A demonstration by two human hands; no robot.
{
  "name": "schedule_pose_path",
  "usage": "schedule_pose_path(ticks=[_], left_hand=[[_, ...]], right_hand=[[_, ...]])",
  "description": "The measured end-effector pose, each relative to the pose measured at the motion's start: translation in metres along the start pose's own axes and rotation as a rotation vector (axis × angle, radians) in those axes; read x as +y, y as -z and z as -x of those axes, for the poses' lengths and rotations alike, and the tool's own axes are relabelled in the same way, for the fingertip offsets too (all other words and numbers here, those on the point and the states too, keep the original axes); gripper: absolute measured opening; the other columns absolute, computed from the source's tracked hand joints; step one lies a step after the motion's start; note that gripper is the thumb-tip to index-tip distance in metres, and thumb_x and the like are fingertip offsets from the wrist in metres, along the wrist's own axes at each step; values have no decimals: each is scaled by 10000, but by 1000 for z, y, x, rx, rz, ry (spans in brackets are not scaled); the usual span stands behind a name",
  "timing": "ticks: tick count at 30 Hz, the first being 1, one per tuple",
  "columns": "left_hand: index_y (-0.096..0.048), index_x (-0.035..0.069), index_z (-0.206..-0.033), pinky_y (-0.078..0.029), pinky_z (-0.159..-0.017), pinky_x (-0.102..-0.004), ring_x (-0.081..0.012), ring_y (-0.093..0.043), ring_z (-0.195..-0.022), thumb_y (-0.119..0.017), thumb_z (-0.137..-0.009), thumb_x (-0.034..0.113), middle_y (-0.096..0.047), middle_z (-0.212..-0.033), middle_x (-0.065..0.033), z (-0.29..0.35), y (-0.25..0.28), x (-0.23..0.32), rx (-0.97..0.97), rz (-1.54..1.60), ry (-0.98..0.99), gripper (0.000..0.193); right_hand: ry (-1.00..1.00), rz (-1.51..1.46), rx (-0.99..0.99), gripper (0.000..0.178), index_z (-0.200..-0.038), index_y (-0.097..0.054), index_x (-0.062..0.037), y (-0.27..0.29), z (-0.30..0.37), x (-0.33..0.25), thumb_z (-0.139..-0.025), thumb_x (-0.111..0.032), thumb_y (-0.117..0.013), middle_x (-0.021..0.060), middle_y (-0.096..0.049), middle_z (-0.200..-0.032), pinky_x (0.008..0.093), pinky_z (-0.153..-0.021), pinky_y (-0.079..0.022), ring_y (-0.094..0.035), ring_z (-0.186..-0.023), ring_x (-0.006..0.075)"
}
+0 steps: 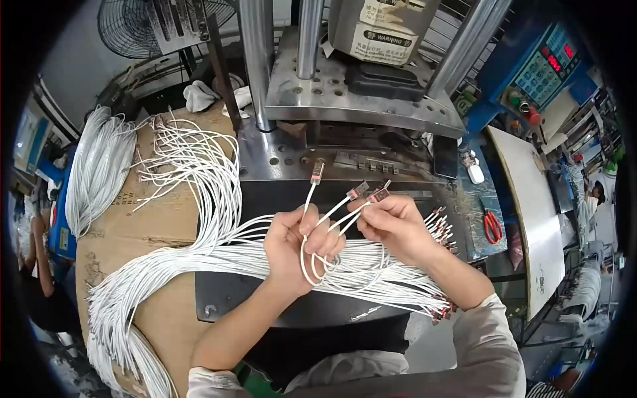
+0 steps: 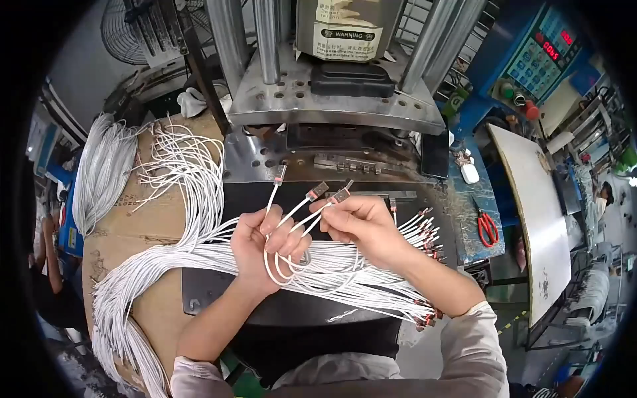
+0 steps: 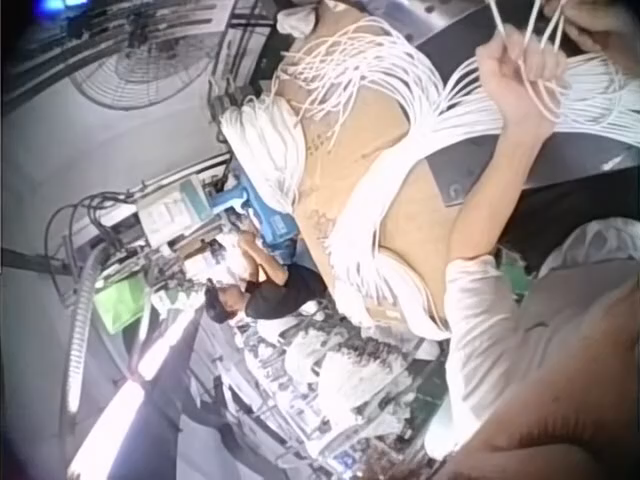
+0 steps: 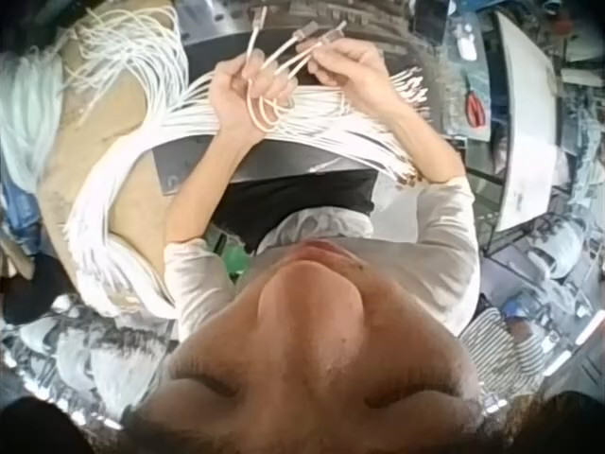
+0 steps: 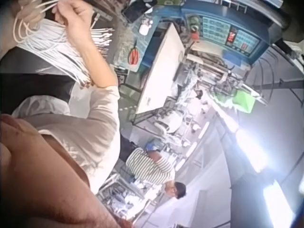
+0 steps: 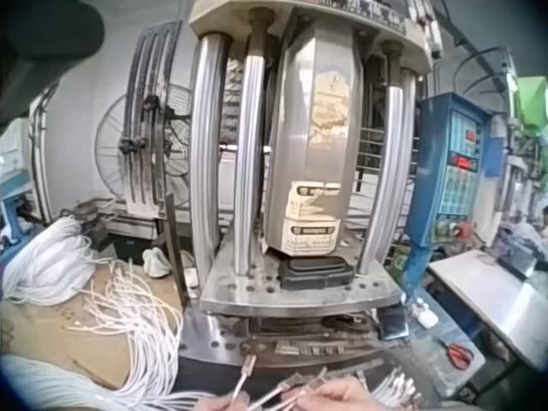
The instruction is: The person assembles wire harnesses by hand, aligning individual wires with connectors, then securing the connectors using a press machine.
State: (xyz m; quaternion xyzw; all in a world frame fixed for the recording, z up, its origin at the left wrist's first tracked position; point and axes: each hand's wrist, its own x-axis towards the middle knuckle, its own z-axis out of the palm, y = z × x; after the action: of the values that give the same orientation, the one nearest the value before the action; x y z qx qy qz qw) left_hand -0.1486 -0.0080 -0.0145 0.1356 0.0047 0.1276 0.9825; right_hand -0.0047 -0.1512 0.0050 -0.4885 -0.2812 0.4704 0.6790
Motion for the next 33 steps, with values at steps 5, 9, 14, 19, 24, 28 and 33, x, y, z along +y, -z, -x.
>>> schedule_pose_path(ticks=[5, 9, 14, 19, 24, 28, 33], left_hand=[[-554, -14, -809, -439, -529, -301, -168, -555, -585, -468, -993, 146, -578, -633, -116, -10, -11, 60, -331, -1253, -703, 259], [-613, -19, -1060, -502, -721, -364, -242, -624, -807, -435, -1054, 245, -659, -884, -130, -6, -4, 179, 507, -1713, -864, 318], [-619, 9, -1150, -476, -860, -458, -352, -615, -1035, -590, -927, 143, -631, -1171, -162, 18, -35, 98, 432, -2582, -1053, 262], [-622, 10, -1083, -452, -807, -480, -298, -533, -1010, -682, -870, 340, -549, -1106, -135, -15, -46, -101, -326, -2344, -561, 397], [-632, 12, -973, -484, -702, -455, -277, -535, -924, -670, -882, 358, -543, -1002, -125, -25, -53, -102, -190, -2445, -350, 360], [-631, 26, -841, -487, -669, -424, -279, -560, -827, -668, -881, 327, -560, -886, -120, -20, -50, -88, -139, -2493, -430, 306], [-634, 25, -759, -491, -656, -424, -305, -587, -742, -644, -883, 258, -592, -761, -124, -78, -17, -63, -308, -2374, -738, 263]], right_hand=[[-17, 323, -42, 260, -1140, -681, 29, 16, 18, -20, -960, -156, -646, 63, -653, -856, 274, -621, -431, -552, -727, 124], [115, 884, 14, 262, -1144, -684, 2, 17, 30, -50, -919, -132, -676, 94, -674, -944, 309, -705, -495, -625, -817, 179], [299, 1639, 148, 325, -1170, -653, -9, 99, 49, -66, -853, -70, -694, 160, -640, -1102, 382, -833, -500, -632, -961, 307], [62, 1632, 33, 293, -1171, -635, -17, 104, 36, -68, -885, -77, -655, 178, -613, -1178, 389, -904, -478, -606, -1036, 349], [-87, 1336, 0, 273, -1190, -618, -4, 89, 16, -66, -934, -100, -611, 157, -632, -1164, 360, -917, -473, -615, -1046, 288], [-130, 1087, -77, 288, -1226, -605, 4, 95, -16, -67, -963, -110, -582, 121, -647, -1146, 348, -920, -469, -605, -1048, 222], [83, 934, 298, 262, -1197, -627, -24, 113, -73, -64, -966, -130, -564, 94, -661, -1107, 335, -915, -472, -595, -1028, 177]])
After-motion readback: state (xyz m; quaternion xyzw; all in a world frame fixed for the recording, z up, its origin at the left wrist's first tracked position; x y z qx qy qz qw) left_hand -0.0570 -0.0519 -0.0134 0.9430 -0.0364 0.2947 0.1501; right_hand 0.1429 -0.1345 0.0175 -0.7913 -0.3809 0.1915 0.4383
